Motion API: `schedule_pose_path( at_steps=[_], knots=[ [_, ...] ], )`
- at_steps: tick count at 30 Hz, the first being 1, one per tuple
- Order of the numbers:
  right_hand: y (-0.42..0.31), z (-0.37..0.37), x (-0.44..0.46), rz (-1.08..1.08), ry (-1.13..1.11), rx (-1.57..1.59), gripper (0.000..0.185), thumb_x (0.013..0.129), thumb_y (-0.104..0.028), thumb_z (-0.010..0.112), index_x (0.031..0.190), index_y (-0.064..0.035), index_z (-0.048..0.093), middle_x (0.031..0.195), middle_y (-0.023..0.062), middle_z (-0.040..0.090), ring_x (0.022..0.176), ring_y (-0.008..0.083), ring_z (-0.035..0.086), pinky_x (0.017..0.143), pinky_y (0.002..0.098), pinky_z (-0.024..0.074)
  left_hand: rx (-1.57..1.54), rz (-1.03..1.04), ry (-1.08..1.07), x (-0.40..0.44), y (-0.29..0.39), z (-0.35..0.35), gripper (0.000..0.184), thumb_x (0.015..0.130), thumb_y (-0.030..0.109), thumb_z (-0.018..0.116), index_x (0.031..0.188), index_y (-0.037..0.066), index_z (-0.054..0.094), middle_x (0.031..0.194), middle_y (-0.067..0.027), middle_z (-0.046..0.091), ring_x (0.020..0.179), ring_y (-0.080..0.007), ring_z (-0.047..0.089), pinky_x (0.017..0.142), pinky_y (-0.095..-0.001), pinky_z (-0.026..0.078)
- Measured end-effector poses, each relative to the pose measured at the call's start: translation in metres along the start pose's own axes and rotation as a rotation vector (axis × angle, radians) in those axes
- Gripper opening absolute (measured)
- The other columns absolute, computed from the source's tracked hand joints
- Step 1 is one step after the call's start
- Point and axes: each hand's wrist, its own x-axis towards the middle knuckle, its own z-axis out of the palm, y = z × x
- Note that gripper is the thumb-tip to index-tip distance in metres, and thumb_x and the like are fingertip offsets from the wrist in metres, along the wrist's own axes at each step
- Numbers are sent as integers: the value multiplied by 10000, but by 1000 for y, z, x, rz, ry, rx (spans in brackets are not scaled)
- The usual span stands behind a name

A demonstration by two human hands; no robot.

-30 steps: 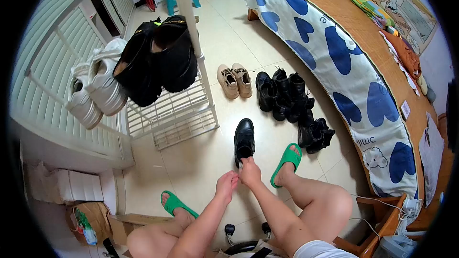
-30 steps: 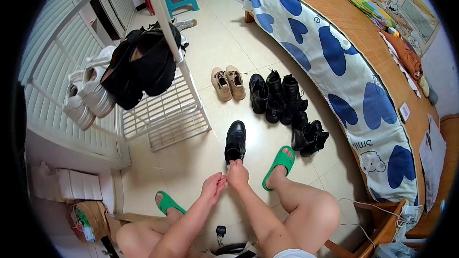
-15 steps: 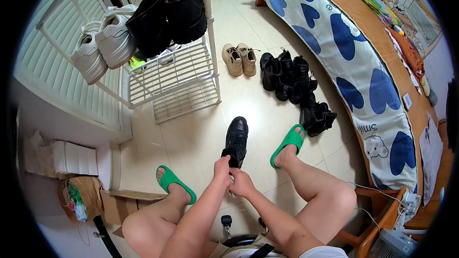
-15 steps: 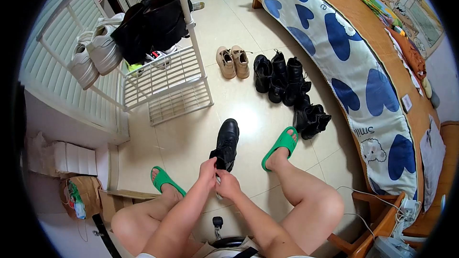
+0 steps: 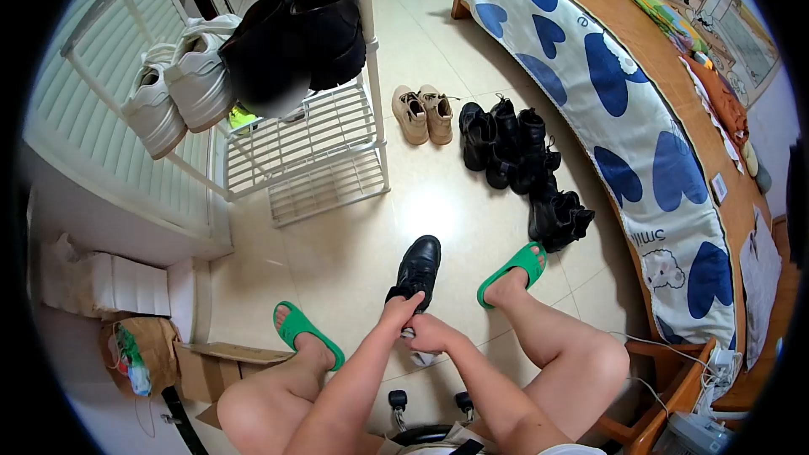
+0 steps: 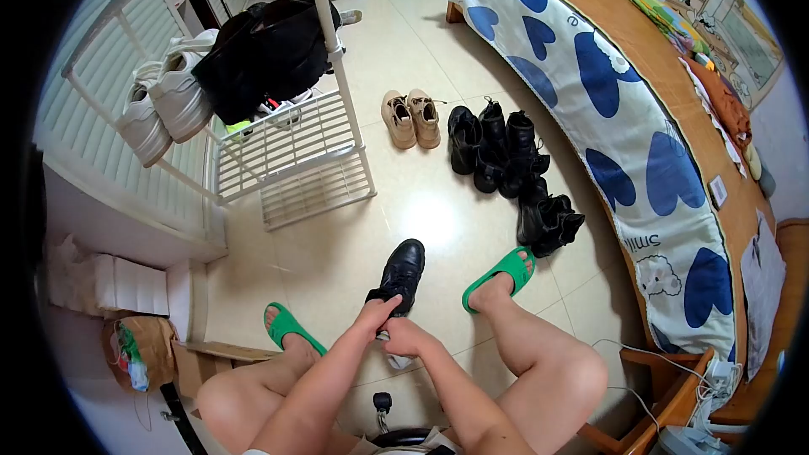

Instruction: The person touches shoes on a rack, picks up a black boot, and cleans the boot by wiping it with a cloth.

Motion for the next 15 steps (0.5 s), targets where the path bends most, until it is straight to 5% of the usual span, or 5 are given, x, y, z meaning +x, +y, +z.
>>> schedule_pose_path(
  at_steps=[6,9,11,14,15],
  knots=[
    [5,-62,-4,-59,-39,193,349,767,-178,686,1092,-50,700,986,132,722,876,248,674,847,359,519,-171,19,-17,22,-13,-2,543,779,407,773,1023,-64,658,888,-120,670,766,-189,638,660,-321,499],
    [11,-80,0,165,260,292,308,797,-199,690,1062,-44,714,951,102,716,827,198,667,792,334,532,6,51,-44,40,-28,1,578,739,429,785,1034,-55,670,934,-139,682,835,-222,656,729,-333,508],
    [34,-74,16,344,776,530,288,874,-224,669,1073,-17,691,910,85,696,775,181,658,725,330,540,379,174,112,31,-20,10,696,734,494,757,1081,-99,652,1036,-209,686,947,-313,660,830,-382,507],
    [58,-60,29,336,912,1103,318,943,-256,625,1096,22,641,914,92,679,761,192,652,700,344,544,401,77,155,34,-18,14,693,803,502,709,1083,-128,636,1052,-239,673,982,-317,653,869,-366,494],
    [68,-54,32,341,912,1105,318,943,-256,625,1096,22,641,914,92,679,761,192,652,700,344,544,138,36,116,58,-39,12,697,842,495,683,1123,-139,610,1064,-243,669,997,-314,648,882,-363,489]
  ],
)
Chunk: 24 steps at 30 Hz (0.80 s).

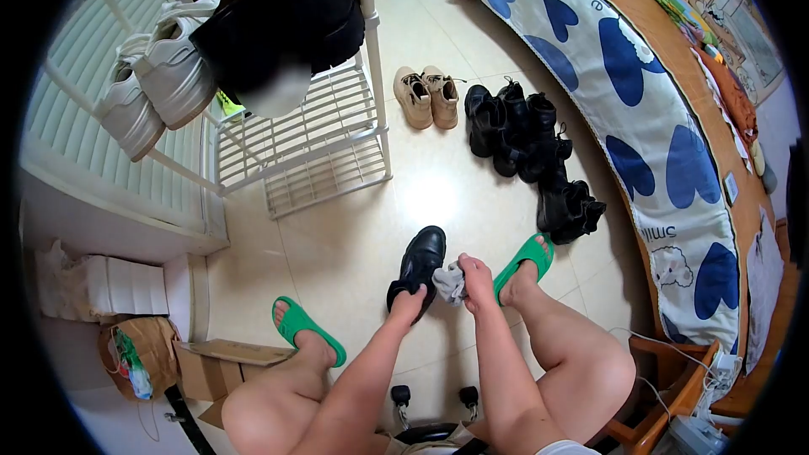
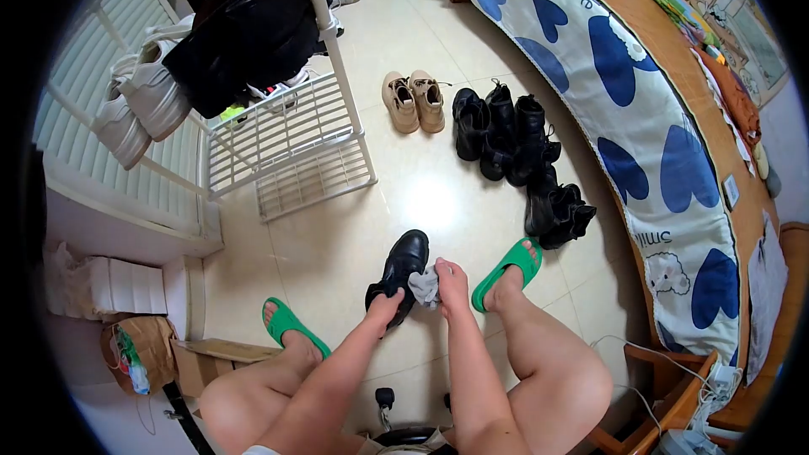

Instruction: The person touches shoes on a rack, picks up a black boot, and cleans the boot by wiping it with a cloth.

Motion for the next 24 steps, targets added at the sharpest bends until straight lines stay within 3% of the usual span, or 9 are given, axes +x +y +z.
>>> schedule_pose_path(
  at_steps=[4,6,10,13,18,19,20,22,24],
  knots=[
    [8,-7,6,128,16,319,316,969,-268,599,1089,25,602,949,101,659,810,205,646,735,354,543,-565,1,-64,6,-20,3,663,918,457,640,1217,-128,549,1094,-211,666,1016,-284,637,899,-355,482],
    [2,-7,5,132,21,442,327,958,-266,615,1090,32,601,984,110,653,857,199,642,764,340,533,-739,-9,-176,-33,10,-21,452,964,345,609,1171,-57,583,1080,-141,680,965,-238,668,876,-359,531],
    [-23,-2,-4,62,-143,715,204,932,-182,640,1046,-16,611,1001,101,662,918,234,670,862,371,551,-905,46,-271,-42,24,-55,418,989,345,558,1168,-30,607,1137,-161,673,1013,-266,673,918,-401,540],
    [-49,9,-21,-61,-280,542,238,900,-119,669,1096,-8,592,1032,105,660,956,228,664,883,364,546,-1051,74,-417,-55,46,-66,461,1013,371,487,1236,-24,575,1197,-182,649,1067,-290,655,964,-420,522],
    [-92,51,-63,-507,-76,246,399,838,-113,736,1177,-15,550,1050,81,647,928,190,642,847,331,530,-1129,205,-532,-96,92,-79,502,1019,391,456,1302,-18,527,1266,-188,615,1141,-308,618,1015,-430,487],
    [-97,58,-74,-662,2,-53,466,820,-153,754,1212,-18,542,1045,89,653,950,212,634,849,330,520,-1140,245,-563,-106,100,-81,508,1023,397,443,1311,-15,520,1272,-185,611,1144,-309,616,1019,-432,484],
    [-102,67,-85,-640,-20,-194,528,819,-214,755,1254,-17,530,1053,129,643,971,259,630,860,358,509,-1150,286,-592,-117,108,-83,514,1026,403,429,1319,-12,512,1278,-183,607,1148,-310,614,1023,-434,481],
    [-105,81,-93,-973,171,-463,548,842,-275,730,1274,-9,523,1065,177,619,979,303,622,879,396,497,-1121,353,-567,-141,121,-87,532,1035,413,397,1354,-4,478,1325,-174,575,1188,-306,588,1050,-435,456],
    [-117,83,-109,-956,145,-447,542,865,-306,702,1281,-6,530,1096,206,599,999,349,610,888,418,488,-1091,435,-596,-167,134,-93,538,1040,420,377,1379,8,452,1370,-167,539,1228,-298,559,1077,-433,430]
  ],
)
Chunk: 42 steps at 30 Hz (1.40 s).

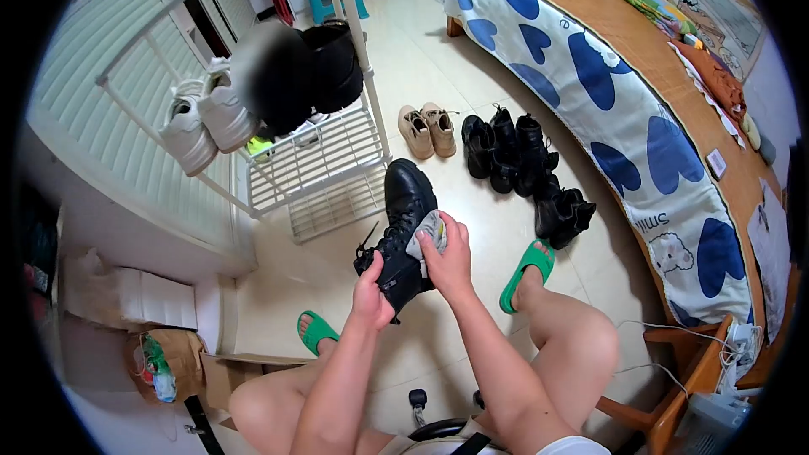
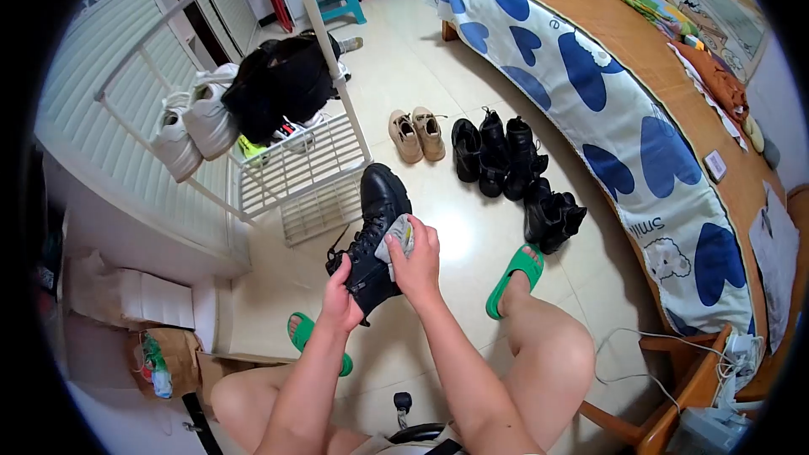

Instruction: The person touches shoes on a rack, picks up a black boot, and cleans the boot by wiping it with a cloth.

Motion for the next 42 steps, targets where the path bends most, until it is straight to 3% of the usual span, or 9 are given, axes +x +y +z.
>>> schedule_pose_path(
  at_steps=[12,16,20,22,27,34,36,39,42],
  knots=[
    [-122,-41,-11,-459,-149,-13,277,855,-157,686,1077,1,638,954,202,651,861,390,633,789,430,507,59,110,44,-73,33,94,566,1031,504,342,1355,59,477,1312,-127,566,1208,-280,560,1063,-441,429],
    [-125,-59,23,-170,-177,-143,290,886,-201,650,1071,1,554,924,243,643,879,414,633,777,471,499,83,97,-88,-104,33,104,659,1031,519,299,1443,12,379,1420,-182,484,1290,-314,501,1121,-467,377],
    [-141,-56,-34,-486,-270,48,255,822,-124,674,1024,-8,570,941,196,619,872,381,613,772,444,500,5,225,-42,-103,29,100,611,1034,515,313,1383,32,447,1294,-138,571,1205,-278,562,1063,-428,430],
    [-154,-60,-58,-648,-399,83,279,786,-124,705,1014,-24,579,901,169,591,830,340,606,740,411,504,-330,26,-587,-88,30,38,580,1032,495,349,1365,36,468,1324,-150,554,1221,-288,551,1077,-454,417],
    [-134,-49,-11,-564,-293,-91,234,803,-139,713,965,-19,593,890,167,618,823,366,615,723,427,507,-52,208,-59,-113,27,91,622,1039,510,274,1440,47,381,1389,-168,503,1284,-302,504,1109,-469,385],
    [-142,-43,-37,-684,-422,4,249,713,-119,736,912,-50,604,827,141,570,757,333,589,661,411,487,-107,152,-12,-103,23,63,675,1000,600,311,1406,72,420,1379,-112,516,1270,-267,509,1104,-424,379],
    [-149,-43,-48,-738,-467,1,262,687,-104,743,905,-59,605,787,126,541,724,313,569,642,403,472,-315,180,-553,-93,25,43,713,974,647,325,1388,77,435,1368,-102,519,1267,-251,507,1110,-424,370],
    [-148,-51,-25,-745,-378,-93,212,740,-109,745,903,-62,619,783,109,544,724,299,570,627,388,465,-57,261,-71,-103,20,73,750,960,678,305,1390,77,432,1344,-97,535,1267,-242,506,1105,-422,376],
    [-144,-51,-10,-665,-277,-92,185,758,-115,751,887,-61,629,799,110,566,721,304,583,631,391,473,-41,232,-87,-109,20,89,778,952,700,276,1390,75,430,1325,-97,545,1261,-241,511,1105,-424,374]
  ],
)
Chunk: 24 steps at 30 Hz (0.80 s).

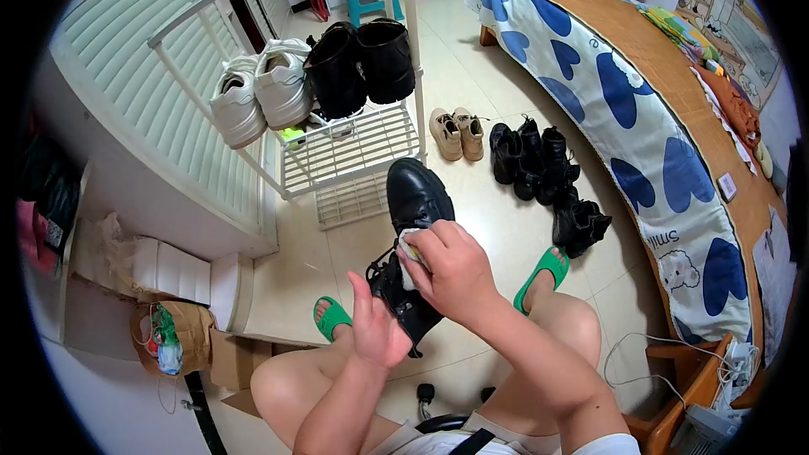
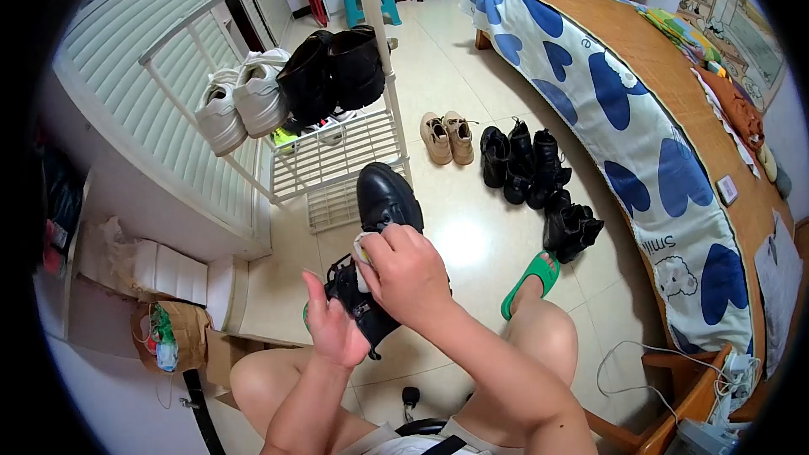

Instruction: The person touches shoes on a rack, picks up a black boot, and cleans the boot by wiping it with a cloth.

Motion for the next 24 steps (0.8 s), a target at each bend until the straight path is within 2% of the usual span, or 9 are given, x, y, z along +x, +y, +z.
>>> schedule_pose_path(
  at_steps=[4,5,6,8,12,15,18,22,24],
  knots=[
    [-25,-2,-17,-156,-136,151,269,683,-78,730,938,-48,653,790,105,544,724,295,578,628,392,470,-27,-52,56,-9,-1,-27,804,923,740,291,1348,80,464,1294,-91,564,1233,-223,534,1063,-413,421],
    [-32,3,-26,-182,-157,202,316,644,-61,711,955,-47,660,788,99,534,726,292,576,621,395,469,-115,-81,-160,-9,0,-45,809,911,755,308,1320,79,481,1275,-82,574,1216,-215,546,1038,-393,443],
    [-31,2,-27,-180,-159,206,316,644,-61,711,955,-47,660,788,99,534,726,292,576,621,395,469,-116,-81,-155,-11,-1,-40,809,911,755,308,1320,79,481,1275,-82,574,1216,-215,546,1038,-393,443],
    [-23,-5,-23,-188,-168,125,322,644,-48,701,964,-56,662,783,92,535,727,290,578,626,391,476,-3,-15,78,-13,-2,-24,812,931,729,302,1353,53,456,1293,-95,565,1225,-226,539,1056,-390,426],
    [11,-23,-4,-18,-7,23,273,722,-26,704,992,-40,662,835,132,597,736,322,594,644,405,495,-26,27,40,-11,3,-2,871,945,697,316,1452,-8,368,1447,-176,461,1331,-319,452,1135,-475,335],
    [9,-40,-5,136,83,144,260,765,-54,693,1020,-50,642,839,130,593,784,336,607,706,414,507,-42,118,15,-14,9,9,852,956,674,324,1460,-12,357,1461,-190,442,1351,-336,429,1148,-477,320],
    [2,-34,-20,140,-14,115,270,778,-75,701,1041,-53,644,846,136,588,764,349,608,697,412,509,-9,141,-38,-11,11,4,810,961,657,342,1463,22,367,1467,-157,442,1349,-300,435,1146,-452,326],
    [-27,-22,-42,-51,-136,222,347,682,-76,720,1019,-49,642,823,120,553,758,302,584,656,380,489,59,190,18,-11,2,-8,786,967,645,351,1455,30,386,1457,-139,459,1328,-281,459,1128,-438,348],
    [-42,-18,-52,-168,-213,254,358,673,-87,722,1021,-52,644,804,109,537,746,300,576,653,377,479,-11,144,-132,-11,5,-19,751,977,626,354,1446,41,405,1444,-121,478,1316,-263,472,1119,-425,355]
  ],
)
